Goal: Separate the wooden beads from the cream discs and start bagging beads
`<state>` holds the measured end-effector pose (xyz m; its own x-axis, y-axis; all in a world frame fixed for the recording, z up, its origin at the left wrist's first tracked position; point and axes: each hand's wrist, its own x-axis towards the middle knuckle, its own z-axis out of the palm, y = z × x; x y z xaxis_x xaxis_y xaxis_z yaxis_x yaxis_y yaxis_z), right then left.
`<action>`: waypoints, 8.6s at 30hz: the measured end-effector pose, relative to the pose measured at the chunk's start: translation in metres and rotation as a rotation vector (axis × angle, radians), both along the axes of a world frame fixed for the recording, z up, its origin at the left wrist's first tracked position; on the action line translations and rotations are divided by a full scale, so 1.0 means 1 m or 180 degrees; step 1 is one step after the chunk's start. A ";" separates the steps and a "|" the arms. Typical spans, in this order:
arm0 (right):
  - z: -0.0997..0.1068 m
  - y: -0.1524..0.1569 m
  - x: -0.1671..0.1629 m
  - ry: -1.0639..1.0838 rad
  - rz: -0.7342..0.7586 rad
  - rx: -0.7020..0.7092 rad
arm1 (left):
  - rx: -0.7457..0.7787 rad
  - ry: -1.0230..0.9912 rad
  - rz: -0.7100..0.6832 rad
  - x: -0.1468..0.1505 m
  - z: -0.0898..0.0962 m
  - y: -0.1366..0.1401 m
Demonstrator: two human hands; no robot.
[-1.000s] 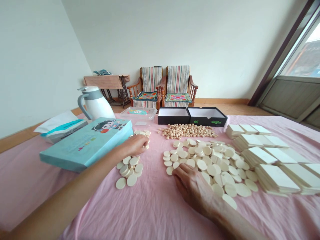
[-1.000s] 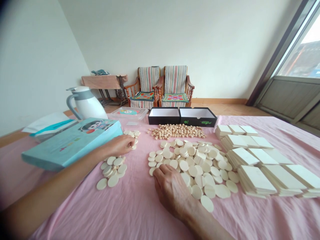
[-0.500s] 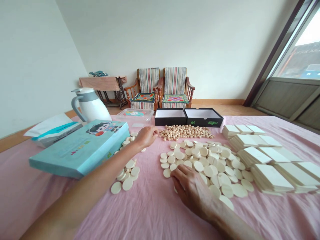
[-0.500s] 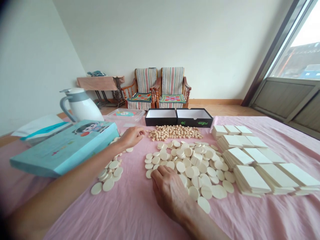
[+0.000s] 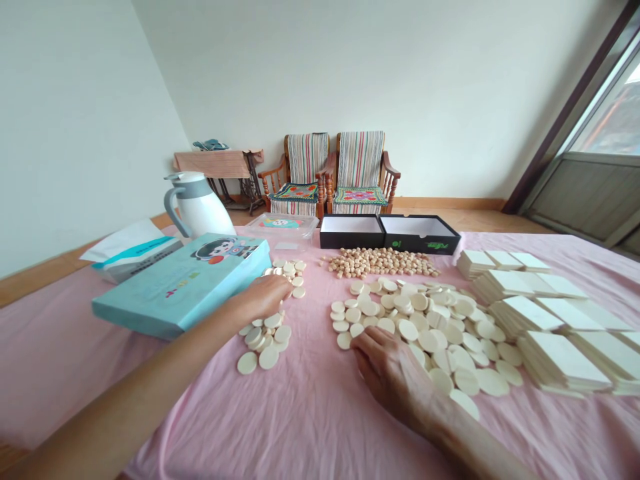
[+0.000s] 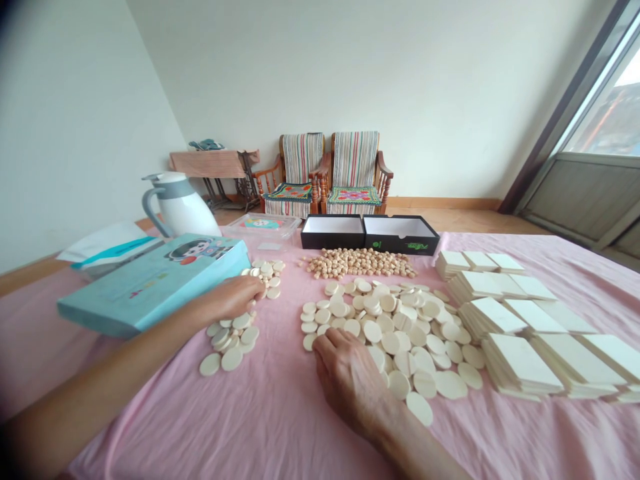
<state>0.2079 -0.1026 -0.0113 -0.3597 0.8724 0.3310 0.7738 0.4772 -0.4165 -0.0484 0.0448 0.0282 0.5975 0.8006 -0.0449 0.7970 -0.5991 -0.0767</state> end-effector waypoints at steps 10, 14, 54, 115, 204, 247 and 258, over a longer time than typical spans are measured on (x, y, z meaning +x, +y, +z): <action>0.004 -0.001 -0.001 -0.0002 0.0008 0.0020 | -0.0016 -0.1284 -0.0089 0.058 -0.001 0.033; 0.002 0.000 0.001 0.0011 -0.0076 0.0056 | 0.0337 -0.1906 0.0222 0.096 0.002 0.051; 0.007 0.067 -0.127 -0.0266 0.0991 0.0224 | 0.1498 -0.3422 0.0351 -0.029 0.002 -0.054; 0.087 0.064 -0.041 -0.2276 -0.0197 -0.0597 | 0.0516 -0.3317 0.0668 -0.028 -0.024 -0.033; 0.044 0.160 -0.027 -0.1161 -0.1202 0.0041 | 0.0852 -0.3002 0.0395 -0.028 -0.025 -0.037; 0.015 0.003 -0.014 -0.0493 0.0245 0.0297 | 0.0355 -0.0972 0.0527 0.036 -0.014 -0.007; 0.016 0.005 -0.011 -0.0485 0.0172 0.0269 | 0.0508 -0.1716 0.0546 0.123 -0.014 0.078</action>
